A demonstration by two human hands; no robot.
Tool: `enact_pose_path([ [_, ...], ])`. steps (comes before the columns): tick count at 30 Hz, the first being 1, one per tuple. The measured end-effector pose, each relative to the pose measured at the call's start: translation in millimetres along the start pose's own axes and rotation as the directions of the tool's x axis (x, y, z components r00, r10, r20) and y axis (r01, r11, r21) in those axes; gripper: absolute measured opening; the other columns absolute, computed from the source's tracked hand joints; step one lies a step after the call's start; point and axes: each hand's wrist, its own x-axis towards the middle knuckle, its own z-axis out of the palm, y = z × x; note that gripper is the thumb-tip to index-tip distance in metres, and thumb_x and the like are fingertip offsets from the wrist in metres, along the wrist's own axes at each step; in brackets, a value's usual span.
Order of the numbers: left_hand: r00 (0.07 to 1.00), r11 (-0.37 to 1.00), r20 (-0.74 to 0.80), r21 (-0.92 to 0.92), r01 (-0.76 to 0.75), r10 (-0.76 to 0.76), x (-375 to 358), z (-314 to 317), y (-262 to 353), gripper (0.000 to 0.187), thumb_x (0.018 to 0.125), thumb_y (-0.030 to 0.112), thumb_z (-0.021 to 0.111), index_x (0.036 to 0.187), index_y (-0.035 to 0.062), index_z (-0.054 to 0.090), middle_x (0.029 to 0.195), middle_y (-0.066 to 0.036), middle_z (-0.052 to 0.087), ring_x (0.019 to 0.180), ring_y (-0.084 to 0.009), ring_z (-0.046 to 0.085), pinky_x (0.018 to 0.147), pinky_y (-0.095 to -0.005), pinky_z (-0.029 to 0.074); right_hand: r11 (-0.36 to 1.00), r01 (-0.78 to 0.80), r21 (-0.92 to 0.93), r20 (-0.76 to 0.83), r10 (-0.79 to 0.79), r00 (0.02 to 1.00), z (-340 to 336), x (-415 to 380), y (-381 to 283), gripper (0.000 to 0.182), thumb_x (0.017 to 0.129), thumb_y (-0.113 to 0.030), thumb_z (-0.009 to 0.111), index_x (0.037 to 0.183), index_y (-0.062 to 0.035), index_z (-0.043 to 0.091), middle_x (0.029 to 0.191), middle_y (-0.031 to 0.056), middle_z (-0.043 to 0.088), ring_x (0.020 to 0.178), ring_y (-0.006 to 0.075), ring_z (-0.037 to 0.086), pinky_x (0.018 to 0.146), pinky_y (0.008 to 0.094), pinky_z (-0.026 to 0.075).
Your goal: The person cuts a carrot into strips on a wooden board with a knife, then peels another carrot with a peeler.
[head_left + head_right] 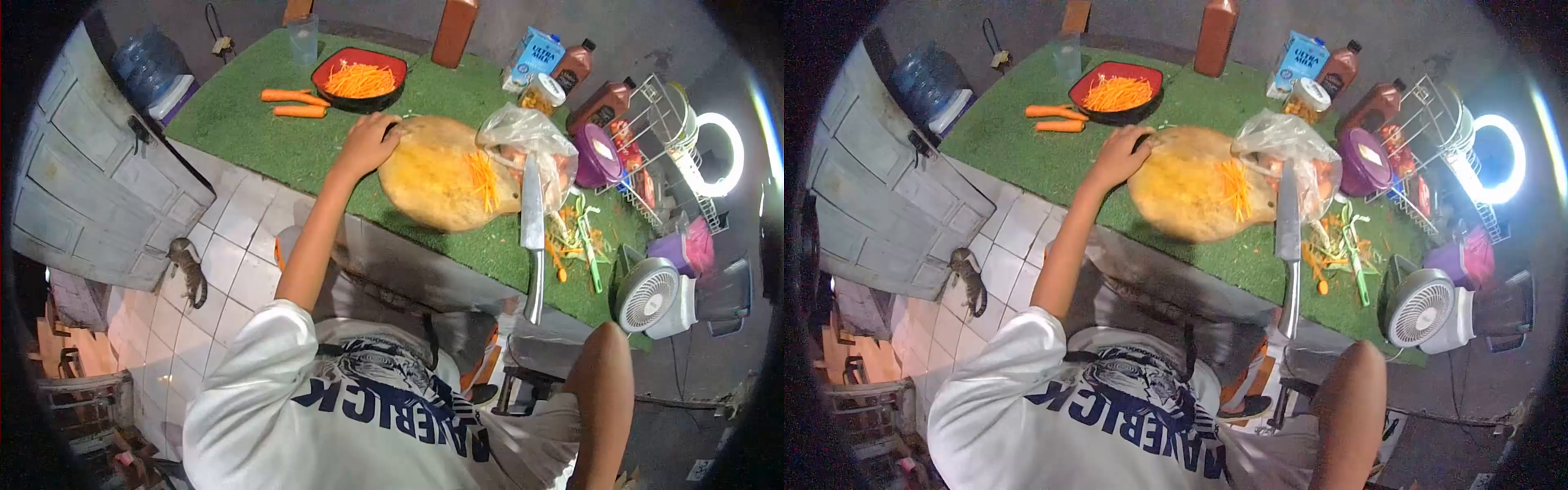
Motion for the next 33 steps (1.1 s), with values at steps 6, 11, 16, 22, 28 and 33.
enact_pose_path([
  [6,0.998,0.999,0.035,0.015,0.049,-0.049,0.0,-1.4,2.8,0.038,0.094,0.031,0.058,0.124,0.0077,0.064,0.116,-0.014,0.063,0.115,-0.0358,0.057,0.102,-0.0472,0.043,0.999,0.037,0.022,-0.061,-0.036,0.998,-16.4,-30.3,15.0,0.028,0.097,-0.014,0.058,0.122,-0.0005,0.060,0.112,0.0104,0.065,0.110,0.0230,0.060,0.101,0.0367,0.045],
  [11,0.999,0.999,0.033,0.020,0.031,-0.031,-0.4,1.0,0.8,0.039,0.095,0.032,0.058,0.126,0.0093,0.063,0.116,-0.013,0.063,0.114,-0.0358,0.057,0.101,-0.0470,0.044,0.996,0.084,0.004,-0.107,-0.083,0.991,-36.8,-50.1,24.9,0.026,0.098,-0.016,0.057,0.118,0.0001,0.060,0.108,0.0098,0.065,0.107,0.0231,0.060,0.098,0.0362,0.046],
  [16,0.997,0.999,0.069,0.023,0.026,-0.027,3.0,-1.9,-0.9,0.039,0.094,0.031,0.058,0.126,0.0095,0.063,0.117,-0.014,0.063,0.114,-0.0372,0.056,0.100,-0.0467,0.044,0.992,0.124,0.004,-0.161,-0.122,0.979,-49.2,-70.1,34.7,0.024,0.098,-0.017,0.055,0.114,0.0008,0.061,0.104,0.0093,0.064,0.103,0.0232,0.060,0.096,0.0356,0.046],
  [22,0.997,1.000,0.075,0.013,0.015,-0.016,3.3,-5.1,1.4,0.037,0.097,0.029,0.059,0.128,0.0093,0.062,0.120,-0.015,0.062,0.118,-0.0364,0.054,0.103,-0.0448,0.042,0.985,0.167,-0.044,-0.232,-0.172,0.957,-70.9,-96.8,39.6,0.024,0.099,-0.019,0.054,0.109,0.0015,0.061,0.099,0.0087,0.064,0.098,0.0233,0.060,0.093,0.0350,0.047],
  [28,0.999,1.000,0.044,-0.008,0.006,-0.006,3.9,1.5,-4.3,0.039,0.095,0.031,0.058,0.127,0.0083,0.064,0.115,-0.015,0.063,0.114,-0.0371,0.055,0.098,-0.0463,0.044,0.973,0.209,-0.101,-0.285,-0.230,0.931,-93.5,-122.6,37.6,0.026,0.100,-0.021,0.052,0.105,0.0023,0.062,0.094,0.0081,0.063,0.094,0.0234,0.060,0.090,0.0343,0.048],
  [33,0.999,0.999,0.012,0.018,-0.038,0.038,5.9,0.9,-6.1,0.038,0.096,0.032,0.058,0.125,0.0086,0.064,0.114,-0.015,0.064,0.111,-0.0384,0.056,0.097,-0.0466,0.045,0.948,0.303,-0.099,-0.360,-0.317,0.877,-82.7,-122.7,43.1,0.028,0.101,-0.023,0.051,0.101,0.0030,0.062,0.089,0.0076,0.063,0.090,0.0235,0.060,0.088,0.0338,0.048],
])
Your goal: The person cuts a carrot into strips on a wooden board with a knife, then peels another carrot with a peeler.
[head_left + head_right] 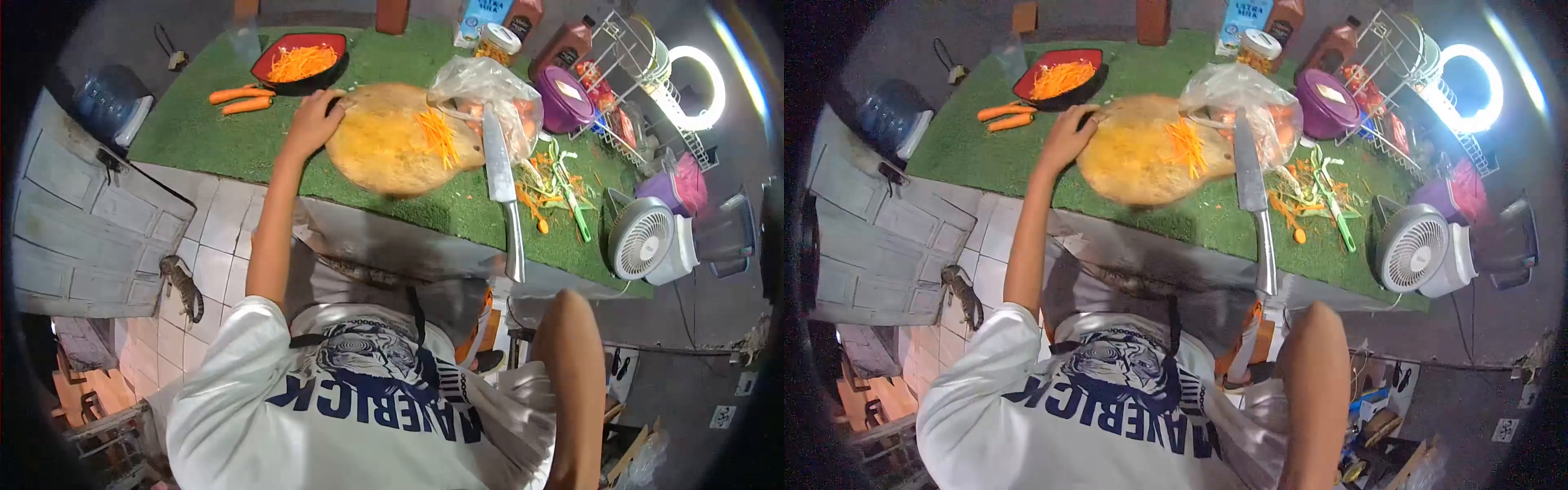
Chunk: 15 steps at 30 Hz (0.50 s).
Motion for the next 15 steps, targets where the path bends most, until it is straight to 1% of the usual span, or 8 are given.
enact_pose_path([
  [6,0.998,0.999,-0.057,-0.019,-0.041,0.040,-5.5,5.6,-3.4,0.033,0.094,0.027,0.058,0.119,0.0067,0.065,0.109,-0.015,0.063,0.108,-0.0388,0.056,0.091,-0.0485,0.046,0.970,0.233,0.075,-0.166,-0.218,0.962,56.3,28.4,7.9,0.032,0.102,-0.025,0.049,0.096,0.0037,0.063,0.084,0.0070,0.063,0.086,0.0236,0.060,0.085,0.0331,0.049],
  [7,0.995,0.999,-0.088,0.007,-0.039,0.039,-6.2,2.7,0.3,0.030,0.093,0.022,0.058,0.118,0.0075,0.065,0.109,-0.014,0.063,0.108,-0.0375,0.057,0.092,-0.0471,0.046,0.963,-0.266,-0.049,0.084,0.270,0.959,106.5,33.9,-4.1,0.012,0.082,-0.007,0.066,0.081,0.0031,0.061,0.081,0.0094,0.061,0.078,0.0238,0.056,0.079,0.0369,0.048],
  [8,0.994,0.999,-0.105,0.033,-0.035,0.038,-8.6,0.6,5.9,0.027,0.092,0.017,0.059,0.117,0.0084,0.066,0.108,-0.014,0.064,0.109,-0.0361,0.057,0.093,-0.0456,0.046,0.846,-0.482,-0.229,0.251,0.530,0.810,136.7,32.1,-5.2,0.024,0.098,-0.022,0.061,0.103,0.0014,0.060,0.097,0.0104,0.061,0.093,0.0269,0.059,0.088,0.0379,0.047],
  [10,0.986,0.998,-0.166,0.055,-0.006,0.015,-12.7,-9.7,21.2,0.026,0.092,0.016,0.059,0.116,0.0087,0.066,0.109,-0.013,0.064,0.109,-0.0355,0.057,0.093,-0.0460,0.046,0.872,-0.340,-0.351,0.386,0.466,0.796,169.6,0.6,25.4,0.027,0.093,-0.020,0.066,0.105,0.0027,0.060,0.098,0.0137,0.061,0.089,0.0307,0.057,0.082,0.0400,0.047],
  [11,0.979,0.998,-0.201,0.062,0.027,-0.015,-12.1,-13.7,24.3,0.026,0.091,0.014,0.059,0.115,0.0091,0.066,0.110,-0.012,0.064,0.109,-0.0348,0.058,0.092,-0.0464,0.046,0.882,-0.323,-0.343,0.385,0.446,0.808,179.9,-10.6,31.8,0.027,0.093,-0.020,0.066,0.105,0.0027,0.060,0.098,0.0137,0.061,0.089,0.0307,0.057,0.082,0.0400,0.047],
  [13,0.965,0.996,-0.260,0.077,0.054,-0.032,-11.4,-20.3,17.2,0.026,0.090,0.014,0.060,0.116,0.0100,0.066,0.111,-0.011,0.064,0.110,-0.0339,0.058,0.091,-0.0467,0.046,0.819,-0.006,-0.574,0.474,0.338,0.813,190.9,-30.4,32.1,0.028,0.092,-0.018,0.068,0.110,0.0019,0.061,0.104,0.0177,0.061,0.098,0.0352,0.058,0.086,0.0439,0.047],
  [14,0.952,0.992,-0.301,0.096,0.086,-0.054,-12.8,-22.9,13.2,0.027,0.090,0.014,0.061,0.116,0.0108,0.066,0.112,-0.010,0.064,0.111,-0.0330,0.058,0.091,-0.0471,0.046,0.821,0.011,-0.571,0.478,0.322,0.817,190.9,-30.6,34.1,0.028,0.092,-0.018,0.068,0.110,0.0019,0.061,0.104,0.0177,0.061,0.098,0.0352,0.058,0.086,0.0439,0.047],
  [15,0.948,0.992,-0.313,0.085,0.093,-0.062,-15.1,-31.6,7.6,0.027,0.090,0.014,0.061,0.116,0.0108,0.066,0.112,-0.010,0.064,0.111,-0.0330,0.058,0.091,-0.0471,0.046,0.834,-0.069,-0.547,0.507,0.396,0.765,188.5,-27.8,37.4,0.030,0.092,-0.018,0.068,0.112,0.0030,0.061,0.104,0.0192,0.062,0.098,0.0378,0.059,0.087,0.0460,0.048],
])
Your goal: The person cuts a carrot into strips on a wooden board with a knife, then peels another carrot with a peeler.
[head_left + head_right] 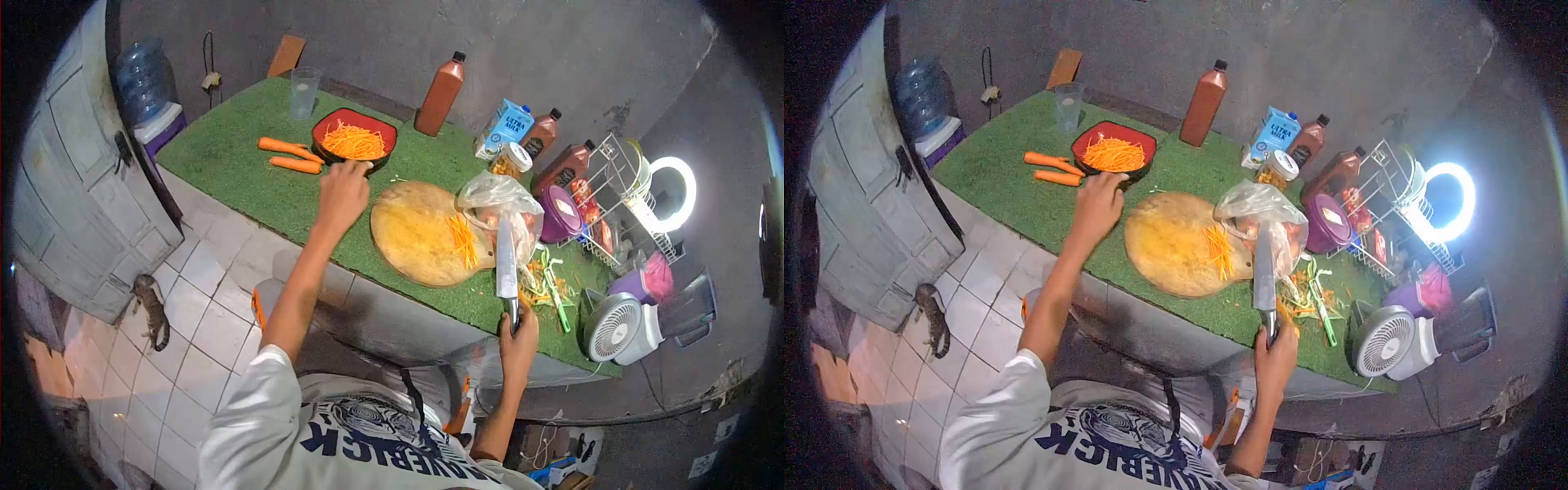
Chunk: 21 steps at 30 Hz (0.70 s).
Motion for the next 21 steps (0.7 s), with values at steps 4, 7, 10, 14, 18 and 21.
enact_pose_path([
  [4,0.997,0.978,0.032,0.197,-0.074,0.069,14.4,-47.8,-70.9,0.033,0.090,0.018,0.063,0.123,0.0150,0.066,0.117,-0.008,0.062,0.114,-0.0299,0.057,0.094,-0.0517,0.043,0.983,-0.143,0.115,0.053,0.138,0.989,-24.9,-4.9,-6.0,0.033,0.093,-0.017,0.067,0.116,0.0063,0.061,0.100,0.0215,0.065,0.092,0.0384,0.063,0.082,0.0458,0.050],
  [7,0.997,0.949,0.073,0.312,-0.042,0.020,5.2,-79.6,-115.2,0.034,0.091,0.023,0.066,0.124,0.0163,0.065,0.121,-0.006,0.060,0.116,-0.0288,0.056,0.094,-0.0530,0.043,0.969,-0.160,0.186,-0.078,0.177,0.981,-43.6,-11.4,-9.7,0.032,0.093,-0.014,0.066,0.116,0.0071,0.062,0.098,0.0221,0.066,0.085,0.0363,0.064,0.078,0.0433,0.051],
  [10,0.992,0.931,0.126,0.363,-0.027,-0.020,4.7,-94.3,-135.3,0.034,0.091,0.028,0.068,0.122,0.0161,0.065,0.126,-0.006,0.057,0.119,-0.0286,0.054,0.093,-0.0521,0.042,0.932,-0.197,0.305,-0.060,0.225,0.973,-62.6,-0.7,-51.1,0.029,0.096,-0.012,0.065,0.118,0.0071,0.063,0.095,0.0124,0.066,0.081,0.0190,0.060,0.074,0.0346,0.049],
  [14,0.981,0.944,0.192,0.326,-0.055,-0.009,8.7,-91.6,-144.5,0.034,0.091,0.032,0.068,0.119,0.0144,0.066,0.120,-0.009,0.054,0.115,-0.0307,0.051,0.091,-0.0509,0.042,0.741,-0.243,0.626,0.229,0.123,0.966,-36.5,32.2,-110.9,0.031,0.097,-0.014,0.062,0.121,0.0061,0.062,0.099,0.0074,0.067,0.092,0.0138,0.060,0.082,0.0309,0.048],
  [18,0.983,0.945,0.186,0.319,-0.073,0.013,5.9,-104.9,-124.8,0.027,0.092,0.028,0.069,0.113,0.0112,0.068,0.117,-0.010,0.051,0.112,-0.0313,0.049,0.090,-0.0513,0.041,0.661,-0.341,0.668,0.489,-0.045,0.871,21.4,87.4,-170.4,0.032,0.097,-0.022,0.061,0.114,0.0050,0.061,0.086,0.0046,0.062,0.078,0.0116,0.059,0.069,0.0295,0.050],
  [21,0.997,0.946,0.066,0.317,-0.068,0.049,-0.1,-116.0,-120.8,0.026,0.094,0.028,0.067,0.108,0.0067,0.068,0.110,-0.012,0.051,0.105,-0.0313,0.050,0.086,-0.0477,0.042,0.467,-0.473,0.747,0.519,0.034,0.854,46.6,95.3,-205.9,0.031,0.097,-0.015,0.060,0.123,-0.0001,0.051,0.084,0.0020,0.056,0.075,0.0113,0.059,0.057,0.0290,0.052],
])
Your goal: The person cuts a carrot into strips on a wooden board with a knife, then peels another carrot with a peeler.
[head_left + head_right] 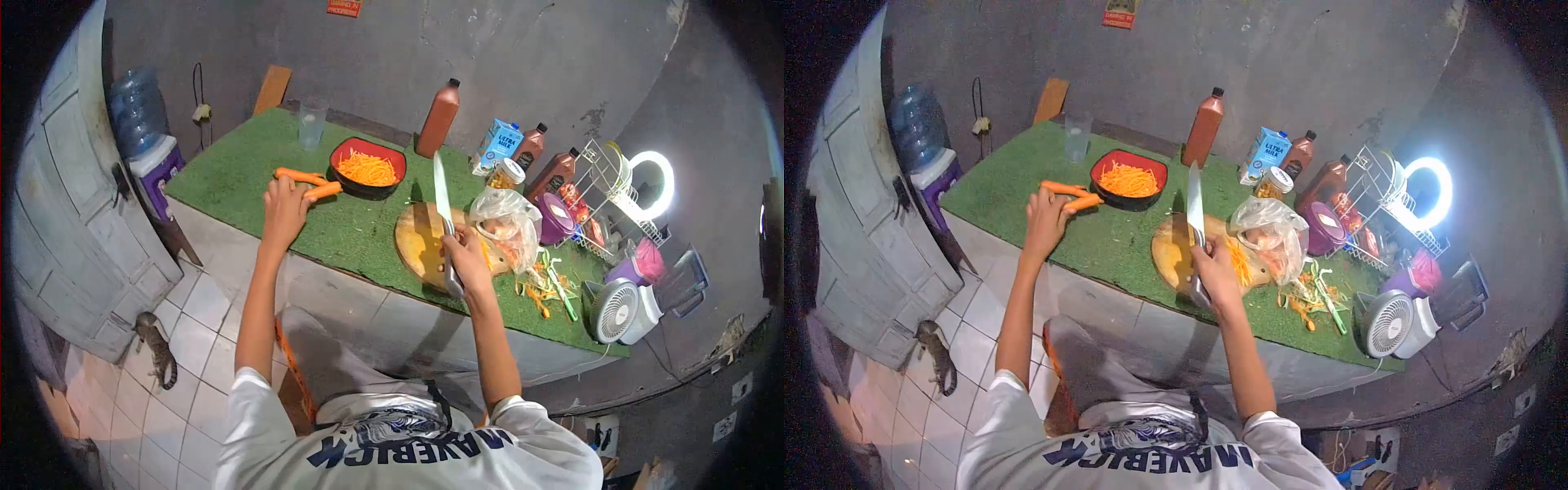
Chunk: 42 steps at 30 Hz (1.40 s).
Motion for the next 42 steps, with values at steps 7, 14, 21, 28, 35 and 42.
enact_pose_path([
  [7,0.873,-0.106,0.484,-0.873,0.477,-0.059,-23.3,-19.9,80.2,0.021,0.098,0.020,0.068,0.112,0.0060,0.061,0.093,-0.006,0.060,0.074,-0.0144,0.057,0.059,-0.0273,0.045,0.938,0.088,0.335,-0.027,-0.084,0.996,7.7,-52.8,13.9,0.034,0.099,-0.004,0.057,0.125,-0.0119,0.035,0.094,0.0070,0.055,0.049,0.0116,0.052,0.041,0.0274,0.045],
  [14,0.799,-0.183,0.569,-0.779,0.599,0.196,-9.3,13.3,165.7,0.028,0.092,0.018,0.076,0.111,0.0058,0.060,0.088,-0.003,0.065,0.071,-0.0091,0.063,0.062,-0.0232,0.057,0.983,0.139,0.123,-0.058,-0.133,0.989,-44.4,-97.7,7.3,0.046,0.102,-0.007,0.053,0.141,-0.0124,0.028,0.098,0.0088,0.057,0.046,0.0107,0.052,0.040,0.0267,0.044],
  [21,0.771,0.031,0.636,-0.771,0.636,0.001,-11.3,32.7,171.7,0.022,0.097,0.022,0.068,0.110,0.0044,0.063,0.082,0.000,0.059,0.062,-0.0062,0.054,0.052,-0.0219,0.048,0.966,0.129,-0.223,0.078,-0.115,0.990,-55.7,-92.1,23.2,0.046,0.097,-0.007,0.054,0.140,-0.0057,0.041,0.083,0.0188,0.062,0.064,0.0308,0.063,0.059,0.0420,0.051],
  [28,0.785,0.062,0.614,-0.783,0.619,-0.080,-15.3,32.1,170.5,0.020,0.095,0.011,0.069,0.111,0.0017,0.062,0.082,-0.003,0.061,0.064,-0.0082,0.058,0.056,-0.0233,0.052,0.927,0.195,-0.319,0.140,-0.157,0.978,-43.7,-73.6,22.2,0.045,0.094,-0.011,0.056,0.135,-0.0005,0.042,0.096,0.0335,0.063,0.097,0.0529,0.062,0.083,0.0545,0.048],
  [35,0.786,0.054,0.614,-0.784,0.618,-0.072,-17.3,34.8,168.6,0.021,0.094,0.009,0.070,0.112,0.0017,0.061,0.082,-0.003,0.061,0.065,-0.0093,0.060,0.057,-0.0240,0.053,0.934,0.200,-0.296,0.195,-0.147,0.970,-36.4,-69.1,26.3,0.044,0.101,-0.010,0.050,0.143,-0.0029,0.038,0.074,0.0119,0.058,0.053,0.0214,0.062,0.050,0.0371,0.052],
  [42,0.803,0.089,0.596,-0.798,0.596,-0.023,-18.4,37.2,163.9,0.024,0.093,0.007,0.070,0.115,0.0028,0.060,0.081,-0.001,0.057,0.066,-0.0087,0.059,0.056,-0.0232,0.052,0.929,0.138,-0.343,0.219,-0.064,0.974,-32.7,-65.0,17.2,0.044,0.100,-0.010,0.050,0.142,-0.0030,0.038,0.067,0.0101,0.056,0.053,0.0210,0.062,0.049,0.0374,0.052],
])
